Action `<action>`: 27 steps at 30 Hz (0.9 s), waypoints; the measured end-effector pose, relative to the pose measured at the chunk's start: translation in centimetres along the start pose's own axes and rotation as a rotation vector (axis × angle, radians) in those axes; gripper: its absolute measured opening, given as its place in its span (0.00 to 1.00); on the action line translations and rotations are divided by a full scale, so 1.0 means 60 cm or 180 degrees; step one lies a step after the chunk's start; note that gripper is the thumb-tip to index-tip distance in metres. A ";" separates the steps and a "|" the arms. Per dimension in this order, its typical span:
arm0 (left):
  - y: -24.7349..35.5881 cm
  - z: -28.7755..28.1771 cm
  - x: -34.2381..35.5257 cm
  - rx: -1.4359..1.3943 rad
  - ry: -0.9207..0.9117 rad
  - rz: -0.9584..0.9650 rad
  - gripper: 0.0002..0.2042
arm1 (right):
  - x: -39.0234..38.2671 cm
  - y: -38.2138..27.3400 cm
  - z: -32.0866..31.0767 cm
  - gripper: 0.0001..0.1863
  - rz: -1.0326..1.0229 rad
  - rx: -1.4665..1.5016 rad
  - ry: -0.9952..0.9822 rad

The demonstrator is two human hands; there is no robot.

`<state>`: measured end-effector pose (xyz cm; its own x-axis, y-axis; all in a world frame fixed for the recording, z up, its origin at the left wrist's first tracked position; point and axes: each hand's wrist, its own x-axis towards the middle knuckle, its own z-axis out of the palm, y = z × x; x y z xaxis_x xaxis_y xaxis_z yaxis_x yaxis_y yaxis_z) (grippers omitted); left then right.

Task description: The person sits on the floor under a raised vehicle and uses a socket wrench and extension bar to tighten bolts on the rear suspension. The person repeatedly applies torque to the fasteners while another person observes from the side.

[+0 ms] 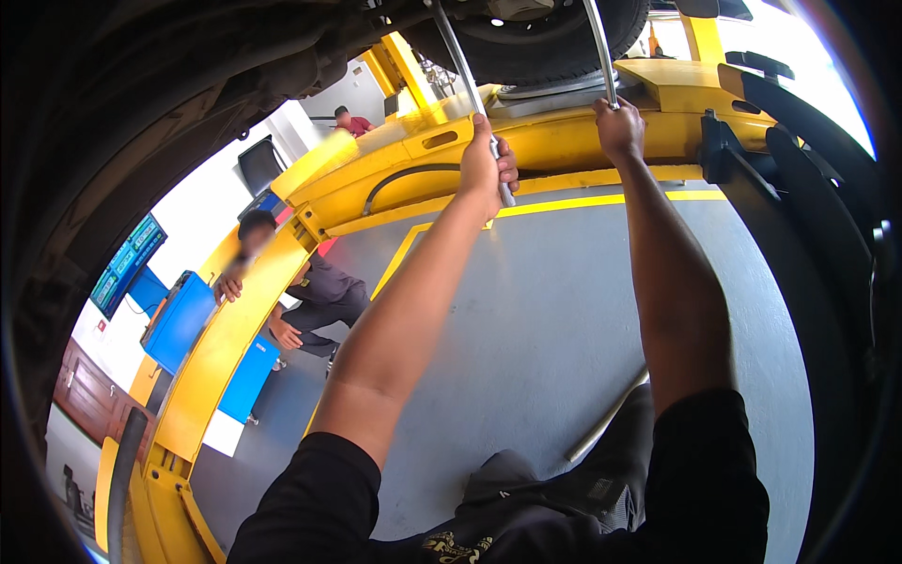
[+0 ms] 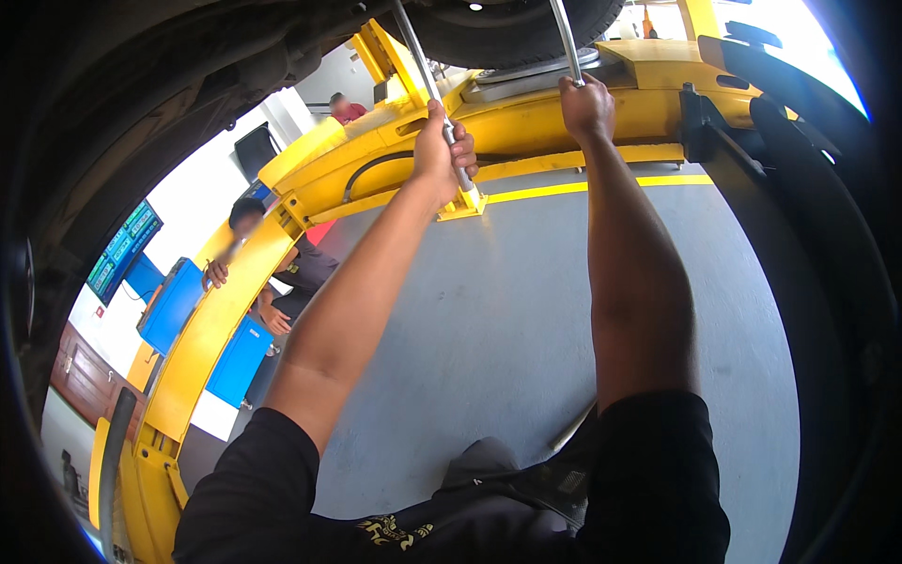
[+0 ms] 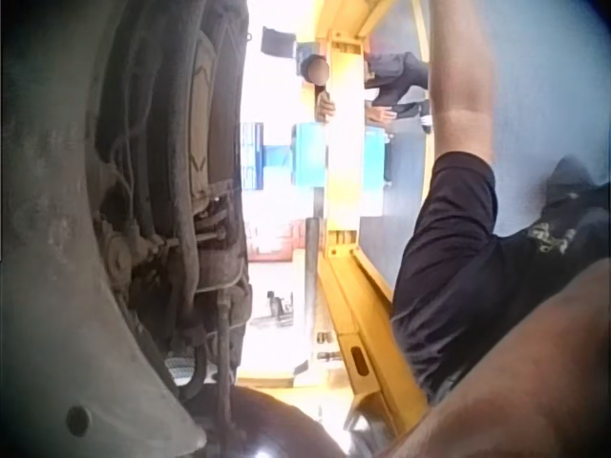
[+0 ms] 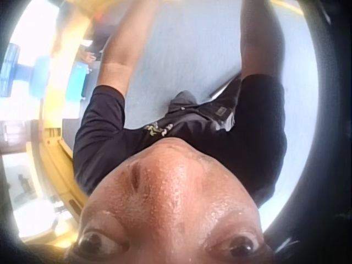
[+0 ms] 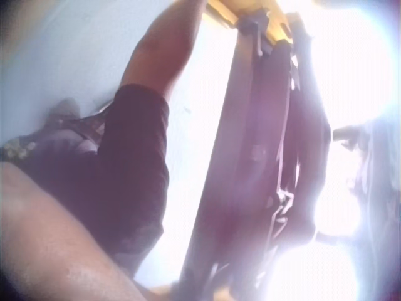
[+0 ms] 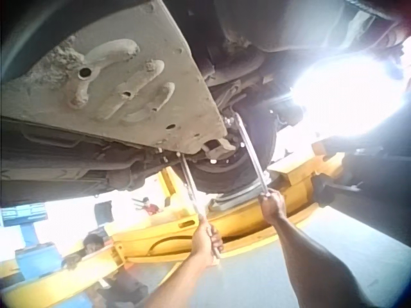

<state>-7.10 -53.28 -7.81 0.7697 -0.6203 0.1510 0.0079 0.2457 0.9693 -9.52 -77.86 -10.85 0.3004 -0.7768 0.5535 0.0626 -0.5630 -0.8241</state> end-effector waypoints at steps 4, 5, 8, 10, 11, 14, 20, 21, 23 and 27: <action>0.004 0.003 -0.001 0.0201 0.0140 0.0005 0.29 | 0.002 0.001 0.006 0.22 -0.0481 0.0014 0.0101; 0.010 -0.003 0.001 0.0215 0.0204 0.0001 0.29 | -0.007 -0.018 0.003 0.21 -0.0056 0.0065 -0.0171; 0.014 0.012 -0.001 0.0235 0.0211 -0.0099 0.29 | 0.007 -0.002 -0.008 0.21 0.0058 0.0083 -0.0130; 0.014 0.012 -0.002 0.0147 0.0174 -0.0079 0.29 | -0.006 -0.010 -0.021 0.24 -0.0097 -0.0219 0.0037; 0.012 0.013 -0.001 0.0080 0.0151 -0.0079 0.29 | -0.007 -0.014 -0.033 0.29 0.0188 -0.0278 0.0018; 0.003 0.003 0.001 0.0042 0.0069 -0.0034 0.29 | -0.060 -0.040 -0.052 0.28 -0.1089 -0.0588 0.1469; -0.002 -0.018 0.014 0.0069 0.0022 0.0031 0.29 | -0.102 -0.108 0.030 0.23 -0.2570 -0.0717 0.0491; -0.007 -0.005 0.022 0.0338 0.0316 0.0128 0.28 | -0.076 -0.095 0.072 0.23 -0.2556 -0.0713 0.0242; -0.023 -0.004 0.039 0.0184 0.0129 0.0330 0.30 | -0.017 -0.035 0.113 0.21 -0.2274 -0.1448 0.0181; -0.027 0.002 0.053 -0.0105 0.0056 0.0606 0.32 | 0.072 0.037 0.147 0.17 -0.1878 -0.2201 0.0253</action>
<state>-4.77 -55.73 -8.85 0.7702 -0.5473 0.3274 -0.1183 0.3819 0.9166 0.34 -80.00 -11.35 0.3326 -0.3117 0.8901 -0.4069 -0.8989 -0.1627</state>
